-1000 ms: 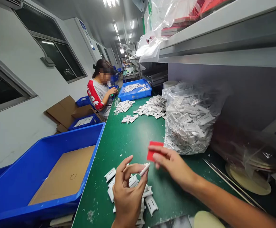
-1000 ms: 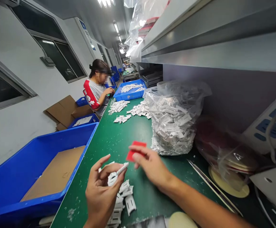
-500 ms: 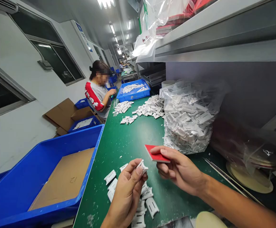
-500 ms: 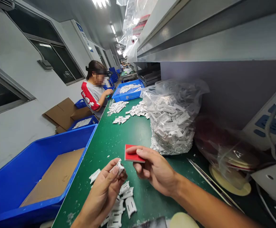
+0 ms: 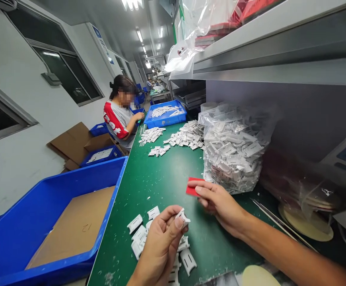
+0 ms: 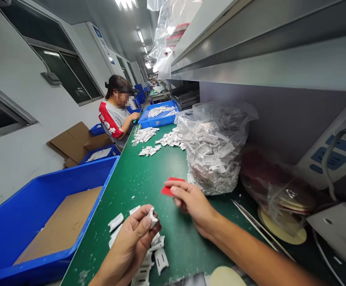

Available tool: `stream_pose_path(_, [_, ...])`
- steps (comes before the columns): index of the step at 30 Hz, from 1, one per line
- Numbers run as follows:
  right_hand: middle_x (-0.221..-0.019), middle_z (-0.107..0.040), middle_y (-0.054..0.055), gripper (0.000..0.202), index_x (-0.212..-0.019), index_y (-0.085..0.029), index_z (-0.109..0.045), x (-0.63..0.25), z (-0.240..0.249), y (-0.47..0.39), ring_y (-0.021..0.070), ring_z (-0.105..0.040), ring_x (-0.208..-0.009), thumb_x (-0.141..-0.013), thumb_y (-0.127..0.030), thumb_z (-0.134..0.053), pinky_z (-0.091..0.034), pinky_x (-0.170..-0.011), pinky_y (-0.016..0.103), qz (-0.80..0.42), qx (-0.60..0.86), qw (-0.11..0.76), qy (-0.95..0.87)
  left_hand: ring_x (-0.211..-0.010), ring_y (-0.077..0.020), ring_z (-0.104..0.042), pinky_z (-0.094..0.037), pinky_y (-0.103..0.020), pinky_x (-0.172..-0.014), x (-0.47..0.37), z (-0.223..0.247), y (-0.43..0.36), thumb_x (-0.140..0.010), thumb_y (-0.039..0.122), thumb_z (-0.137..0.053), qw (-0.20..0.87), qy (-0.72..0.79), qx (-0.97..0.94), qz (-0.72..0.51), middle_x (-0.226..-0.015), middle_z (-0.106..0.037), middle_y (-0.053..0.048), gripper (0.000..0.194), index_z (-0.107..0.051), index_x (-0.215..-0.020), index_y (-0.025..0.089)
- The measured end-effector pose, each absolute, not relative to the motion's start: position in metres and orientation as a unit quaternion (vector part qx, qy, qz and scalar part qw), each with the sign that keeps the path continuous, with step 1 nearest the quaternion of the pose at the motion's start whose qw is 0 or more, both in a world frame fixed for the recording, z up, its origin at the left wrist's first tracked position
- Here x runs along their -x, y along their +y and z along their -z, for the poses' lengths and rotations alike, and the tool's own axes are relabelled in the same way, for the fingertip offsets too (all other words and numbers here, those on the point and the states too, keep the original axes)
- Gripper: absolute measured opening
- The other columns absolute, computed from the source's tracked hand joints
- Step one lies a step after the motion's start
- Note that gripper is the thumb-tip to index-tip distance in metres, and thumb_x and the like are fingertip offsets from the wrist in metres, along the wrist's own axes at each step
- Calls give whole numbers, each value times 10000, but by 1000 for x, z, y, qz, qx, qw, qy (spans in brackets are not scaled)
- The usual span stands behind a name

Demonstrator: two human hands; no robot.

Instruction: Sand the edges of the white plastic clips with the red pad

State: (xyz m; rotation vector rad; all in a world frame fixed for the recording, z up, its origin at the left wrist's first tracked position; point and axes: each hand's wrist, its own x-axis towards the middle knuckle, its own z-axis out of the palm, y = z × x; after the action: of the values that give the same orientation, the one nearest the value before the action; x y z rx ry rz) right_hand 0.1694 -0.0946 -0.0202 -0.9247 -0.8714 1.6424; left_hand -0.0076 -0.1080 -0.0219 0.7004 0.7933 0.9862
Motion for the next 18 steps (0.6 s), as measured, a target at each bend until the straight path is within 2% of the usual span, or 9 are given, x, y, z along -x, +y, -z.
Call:
stream_pose_path(3, [-561,-513,-39,322,-929,-137,-743,-168,24,-92,66,-358,-491,-741,-397,-782,-198,-466,224,-684,373,502,-375,-735,-94,-594,-497,-199,-756,8,22,-108,-728,273,-841,753,339,-337,-453,-823,-680,-35,253,-703,-903,153])
stream_pose_path(5, [-502,-403,-85,255,-862,-143,-715,-169,25,-89,45,-261,-444,-766,-375,-759,-138,-437,215,-657,398,536,-351,-728,-103,-591,-490,-204,-735,9,22,-108,-706,277,-855,748,337,-342,-458,-785,-668,-28,260,-674,-850,158])
stream_pose_path(7, [-490,-338,-113,234,-935,-168,-694,-171,24,-88,35,-202,-419,-824,-375,-699,-117,-429,201,-643,405,562,-326,-739,-112,-602,-491,-216,-730,9,22,-107,-686,262,-866,726,354,-339,-482,-794,-665,-16,302,-650,-882,182])
stream_pose_path(9, [-542,-457,-93,279,-1096,-205,-672,-173,20,-90,18,-257,-387,-862,-357,-662,-151,-420,183,-670,371,557,-321,-762,-111,-618,-494,-213,-735,10,22,-106,-699,249,-857,666,393,-361,-521,-844,-672,0,408,-631,-1038,230])
stream_pose_path(11, [-656,-599,-43,304,-1141,-216,-675,-175,16,-96,5,-366,-352,-861,-333,-668,-181,-391,176,-712,326,533,-321,-798,-114,-635,-496,-200,-749,10,25,-105,-717,252,-843,571,446,-414,-551,-878,-680,9,487,-608,-1144,262])
stream_pose_path(14, [-738,-685,14,292,-1071,-181,-725,-174,14,-102,32,-484,-335,-860,-373,-660,-214,-337,182,-766,262,483,-334,-878,-153,-659,-513,-222,-802,12,30,-105,-731,284,-825,458,495,-494,-549,-924,-701,-29,346,-663,-1028,212])
stream_pose_path(16, [-693,-689,14,366,-1117,-175,-728,-172,15,-103,42,-471,-336,-850,-418,-670,-241,-337,186,-782,240,443,-367,-870,-178,-672,-531,-243,-791,13,32,-106,-720,303,-826,436,496,-520,-542,-906,-712,-52,267,-679,-909,184])
stream_pose_path(18, [-624,-662,-4,405,-1133,-163,-735,-170,17,-101,41,-430,-373,-825,-427,-712,-248,-368,186,-738,295,450,-408,-816,-179,-680,-541,-243,-747,11,33,-107,-699,304,-839,425,496,-526,-545,-858,-720,-52,279,-670,-886,184])
